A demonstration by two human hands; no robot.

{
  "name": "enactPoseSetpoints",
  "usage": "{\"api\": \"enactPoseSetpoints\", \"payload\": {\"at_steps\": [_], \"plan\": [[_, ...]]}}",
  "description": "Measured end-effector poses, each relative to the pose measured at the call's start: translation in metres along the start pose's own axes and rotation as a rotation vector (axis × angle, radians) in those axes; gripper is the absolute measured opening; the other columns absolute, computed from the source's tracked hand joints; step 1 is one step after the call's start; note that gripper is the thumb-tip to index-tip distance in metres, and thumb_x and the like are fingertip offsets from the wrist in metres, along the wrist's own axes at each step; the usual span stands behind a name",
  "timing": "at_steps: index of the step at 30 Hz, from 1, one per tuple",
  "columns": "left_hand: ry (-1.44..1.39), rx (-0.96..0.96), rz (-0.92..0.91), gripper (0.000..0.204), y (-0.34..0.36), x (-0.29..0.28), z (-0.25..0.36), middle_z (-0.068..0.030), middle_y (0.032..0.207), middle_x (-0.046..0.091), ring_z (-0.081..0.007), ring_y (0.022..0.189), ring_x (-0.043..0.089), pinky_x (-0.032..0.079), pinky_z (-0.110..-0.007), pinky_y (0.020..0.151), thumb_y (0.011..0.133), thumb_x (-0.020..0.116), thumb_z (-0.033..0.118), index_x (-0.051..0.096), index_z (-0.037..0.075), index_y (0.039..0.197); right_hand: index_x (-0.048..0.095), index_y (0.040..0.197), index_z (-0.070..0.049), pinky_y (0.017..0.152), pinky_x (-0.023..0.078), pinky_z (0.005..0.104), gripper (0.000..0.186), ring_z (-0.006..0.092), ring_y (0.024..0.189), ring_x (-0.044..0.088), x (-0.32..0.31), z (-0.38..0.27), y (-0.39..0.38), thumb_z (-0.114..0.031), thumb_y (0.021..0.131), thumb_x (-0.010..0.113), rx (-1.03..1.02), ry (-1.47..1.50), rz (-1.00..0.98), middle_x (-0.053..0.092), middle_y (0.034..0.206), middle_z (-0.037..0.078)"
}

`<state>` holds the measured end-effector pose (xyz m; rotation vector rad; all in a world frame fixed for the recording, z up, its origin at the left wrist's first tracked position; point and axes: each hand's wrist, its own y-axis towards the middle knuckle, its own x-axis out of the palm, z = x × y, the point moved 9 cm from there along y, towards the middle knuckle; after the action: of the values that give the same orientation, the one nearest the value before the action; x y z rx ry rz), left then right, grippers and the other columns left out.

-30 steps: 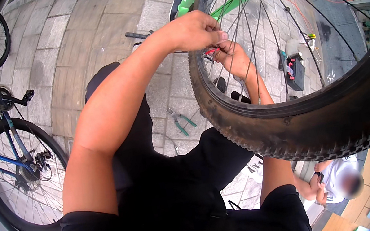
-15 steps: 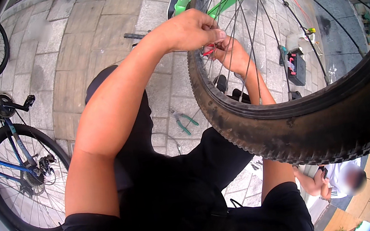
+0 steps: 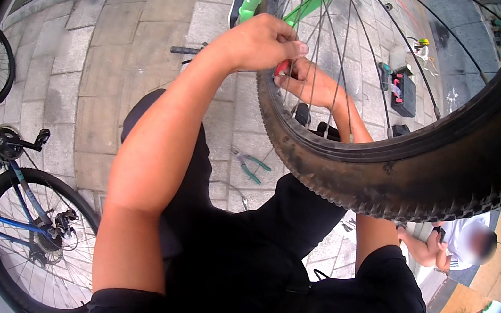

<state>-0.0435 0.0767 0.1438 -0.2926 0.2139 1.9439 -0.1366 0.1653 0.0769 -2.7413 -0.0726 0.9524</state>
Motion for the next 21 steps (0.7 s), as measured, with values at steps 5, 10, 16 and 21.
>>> {"api": "enactPoseSetpoints", "payload": {"at_steps": [5,10,16,21], "plan": [[0.225,0.042,0.032,0.033,0.000,0.001,0.008,-0.0195,0.084,0.075,-0.0293,0.078,0.073,0.057,-0.043,0.073,0.082,0.072,0.029,0.076,-0.001,0.094,0.064,0.116,-0.002,0.077,0.049,0.0306,0.021,0.0113,0.086,0.057,-0.002,-0.004,-0.015,-0.015,0.101,0.068,0.098,0.142,-0.067,0.065,0.097,0.002],[0.166,0.095,0.127,0.031,0.010,0.005,-0.011,-0.0209,0.084,0.074,-0.0350,0.079,0.073,0.057,-0.043,0.073,0.081,0.074,0.031,0.078,0.001,0.090,0.067,0.098,0.000,0.068,0.045,0.0303,0.013,0.0114,0.075,0.054,0.006,0.013,0.004,-0.013,0.101,0.065,-0.059,0.315,-0.038,0.061,0.081,0.000],[0.085,0.084,0.181,0.033,-0.007,-0.005,-0.002,-0.0190,0.085,0.075,-0.0330,0.080,0.073,0.057,-0.042,0.073,0.085,0.075,0.033,0.079,0.002,0.096,0.065,0.082,0.004,0.063,0.043,0.0321,0.023,0.0128,0.066,0.051,-0.004,-0.037,0.004,-0.013,0.096,0.072,-0.180,-0.070,0.101,0.061,0.071,0.005],[0.126,0.112,0.149,0.034,-0.003,-0.006,-0.002,-0.0179,0.088,0.076,-0.0310,0.083,0.073,0.057,-0.042,0.074,0.086,0.075,0.034,0.079,0.003,0.096,0.066,0.092,0.006,0.066,0.046,0.0364,0.022,0.0180,0.067,0.057,-0.006,-0.025,0.006,-0.015,0.094,0.073,-0.096,-0.089,0.168,0.066,0.075,0.012]]}}
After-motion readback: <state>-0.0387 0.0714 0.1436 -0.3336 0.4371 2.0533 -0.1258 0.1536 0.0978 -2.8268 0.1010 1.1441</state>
